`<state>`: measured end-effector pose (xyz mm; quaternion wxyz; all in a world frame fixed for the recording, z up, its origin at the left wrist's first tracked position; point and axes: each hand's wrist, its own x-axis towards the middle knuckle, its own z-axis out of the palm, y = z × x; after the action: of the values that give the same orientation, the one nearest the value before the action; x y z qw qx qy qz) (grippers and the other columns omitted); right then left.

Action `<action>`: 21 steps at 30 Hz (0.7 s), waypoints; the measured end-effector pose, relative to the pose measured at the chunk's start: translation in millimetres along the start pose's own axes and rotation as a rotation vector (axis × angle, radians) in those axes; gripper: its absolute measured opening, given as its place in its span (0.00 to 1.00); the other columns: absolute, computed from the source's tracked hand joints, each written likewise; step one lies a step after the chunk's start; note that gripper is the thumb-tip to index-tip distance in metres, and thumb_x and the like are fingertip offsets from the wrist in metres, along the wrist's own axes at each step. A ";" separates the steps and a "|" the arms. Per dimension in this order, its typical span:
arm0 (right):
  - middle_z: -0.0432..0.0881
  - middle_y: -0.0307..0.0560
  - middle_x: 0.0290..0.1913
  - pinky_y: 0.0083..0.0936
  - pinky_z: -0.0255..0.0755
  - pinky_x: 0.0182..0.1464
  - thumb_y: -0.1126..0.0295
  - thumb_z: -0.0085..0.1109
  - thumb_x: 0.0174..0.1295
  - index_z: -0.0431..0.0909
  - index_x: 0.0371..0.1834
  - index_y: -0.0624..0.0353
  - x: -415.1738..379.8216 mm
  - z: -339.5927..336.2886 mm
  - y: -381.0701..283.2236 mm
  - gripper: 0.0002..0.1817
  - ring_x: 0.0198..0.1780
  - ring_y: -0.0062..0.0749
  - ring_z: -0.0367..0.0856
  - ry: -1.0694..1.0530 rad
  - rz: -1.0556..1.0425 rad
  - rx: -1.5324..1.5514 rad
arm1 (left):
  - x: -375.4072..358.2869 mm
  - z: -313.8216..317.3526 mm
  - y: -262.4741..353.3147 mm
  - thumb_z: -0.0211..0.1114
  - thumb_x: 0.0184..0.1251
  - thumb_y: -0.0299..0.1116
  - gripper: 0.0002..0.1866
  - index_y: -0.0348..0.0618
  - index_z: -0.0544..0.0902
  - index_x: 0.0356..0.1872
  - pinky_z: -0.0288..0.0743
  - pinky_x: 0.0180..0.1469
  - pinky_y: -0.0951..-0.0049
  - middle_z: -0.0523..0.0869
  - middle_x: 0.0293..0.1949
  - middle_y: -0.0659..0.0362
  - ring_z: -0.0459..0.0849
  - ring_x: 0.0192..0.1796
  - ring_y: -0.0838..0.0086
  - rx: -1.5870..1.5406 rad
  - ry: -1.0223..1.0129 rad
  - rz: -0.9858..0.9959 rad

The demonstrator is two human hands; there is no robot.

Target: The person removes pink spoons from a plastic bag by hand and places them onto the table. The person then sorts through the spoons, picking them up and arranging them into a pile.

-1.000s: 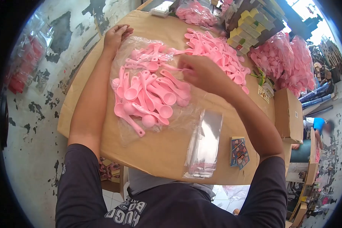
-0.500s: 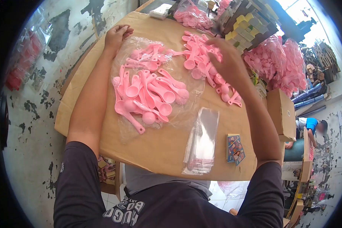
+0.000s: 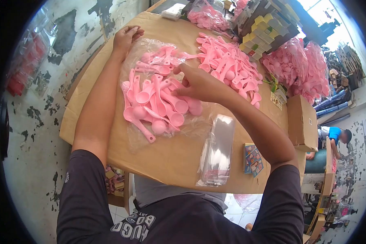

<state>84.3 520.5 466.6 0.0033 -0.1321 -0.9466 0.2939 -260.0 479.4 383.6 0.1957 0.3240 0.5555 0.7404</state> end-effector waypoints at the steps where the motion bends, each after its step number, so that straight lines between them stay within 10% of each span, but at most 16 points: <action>1: 0.79 0.39 0.33 0.27 0.72 0.41 0.61 0.74 0.68 0.76 0.62 0.63 -2.1 -1.1 0.1 0.26 0.38 0.25 0.78 -0.043 0.052 0.067 | 0.0 -0.6 -0.6 0.57 0.82 0.28 0.15 0.26 0.81 0.59 0.84 0.61 0.75 0.91 0.51 0.46 0.91 0.54 0.67 0.000 0.001 -0.002; 8: 0.79 0.32 0.33 0.20 0.69 0.39 0.66 0.73 0.69 0.80 0.55 0.63 -8.2 -19.1 11.3 0.18 0.36 0.16 0.77 -0.189 0.118 0.073 | 1.2 0.2 -1.1 0.57 0.82 0.28 0.15 0.25 0.81 0.59 0.84 0.61 0.74 0.91 0.51 0.45 0.91 0.53 0.66 -0.008 -0.002 0.017; 21: 0.89 0.50 0.49 0.26 0.82 0.53 0.57 0.55 0.82 0.79 0.60 0.64 -36.9 -48.6 27.2 0.19 0.48 0.29 0.89 0.232 0.060 0.839 | 7.9 -0.8 -9.2 0.60 0.81 0.30 0.13 0.30 0.85 0.54 0.85 0.54 0.79 0.93 0.47 0.50 0.92 0.49 0.72 -0.031 0.012 0.019</action>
<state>130.7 559.7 494.3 0.1545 -0.1788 -0.7344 0.6362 -266.9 486.8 376.8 0.1900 0.3217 0.5420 0.7527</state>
